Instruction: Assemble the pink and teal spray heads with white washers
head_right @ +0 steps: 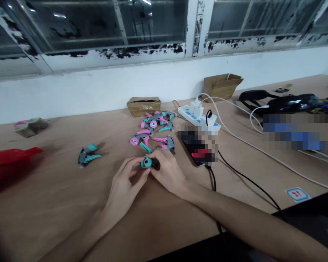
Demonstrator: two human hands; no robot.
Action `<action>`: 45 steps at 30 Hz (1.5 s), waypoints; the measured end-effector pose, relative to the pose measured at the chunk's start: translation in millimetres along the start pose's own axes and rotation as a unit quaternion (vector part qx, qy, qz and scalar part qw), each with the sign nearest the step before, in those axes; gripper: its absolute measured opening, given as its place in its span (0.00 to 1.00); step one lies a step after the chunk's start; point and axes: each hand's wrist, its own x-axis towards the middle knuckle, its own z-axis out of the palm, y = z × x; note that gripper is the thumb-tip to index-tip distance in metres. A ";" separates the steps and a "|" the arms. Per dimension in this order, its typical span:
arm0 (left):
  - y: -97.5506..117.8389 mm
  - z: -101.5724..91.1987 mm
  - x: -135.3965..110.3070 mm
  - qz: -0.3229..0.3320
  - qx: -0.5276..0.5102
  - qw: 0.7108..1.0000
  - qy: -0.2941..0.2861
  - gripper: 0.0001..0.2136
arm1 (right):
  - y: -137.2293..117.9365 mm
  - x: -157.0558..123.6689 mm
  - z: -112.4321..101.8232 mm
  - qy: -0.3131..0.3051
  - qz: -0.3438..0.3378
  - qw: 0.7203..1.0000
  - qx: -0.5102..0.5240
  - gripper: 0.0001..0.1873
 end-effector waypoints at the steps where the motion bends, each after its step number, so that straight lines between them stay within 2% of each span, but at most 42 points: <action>1: 1.2 -0.4 -1.0 0.004 0.008 1.000 -0.008 0.11 | 0.0 0.4 -0.6 0.001 0.003 1.000 -0.001 0.13; 6: 3.2 0.9 -4.1 0.009 0.053 0.999 -0.008 0.12 | 0.4 -0.6 1.4 0.005 0.010 1.000 0.002 0.14; 11: 0.2 4.7 -5.7 -0.014 0.043 0.999 0.006 0.10 | -0.3 -1.0 3.5 -0.004 0.006 1.000 0.011 0.14; 16: 2.9 8.8 -9.1 -0.001 0.036 0.999 0.003 0.15 | 0.8 0.9 1.7 0.005 0.011 1.000 0.002 0.13; 22: 2.3 5.4 -5.2 -0.037 -0.014 0.999 0.002 0.10 | 3.2 -0.8 3.9 -0.003 -0.004 1.000 0.002 0.15; 28: -8.2 -0.5 5.1 -0.073 -0.079 0.994 0.000 0.10 | 0.9 -3.0 4.9 -0.005 -0.007 1.000 0.002 0.08; 35: -10.1 1.3 6.1 -0.091 -0.090 0.992 -0.003 0.09 | 0.0 -2.2 5.0 -0.017 -0.014 1.000 0.003 0.09; 40: -10.7 1.1 4.5 -0.070 -0.065 0.995 0.016 0.08 | 0.3 -0.9 3.7 -0.020 -0.015 1.000 0.000 0.08; 45: -14.4 -4.6 5.6 0.018 0.034 0.999 0.013 0.07 | 2.3 2.2 -0.6 -0.029 -0.031 0.999 -0.003 0.10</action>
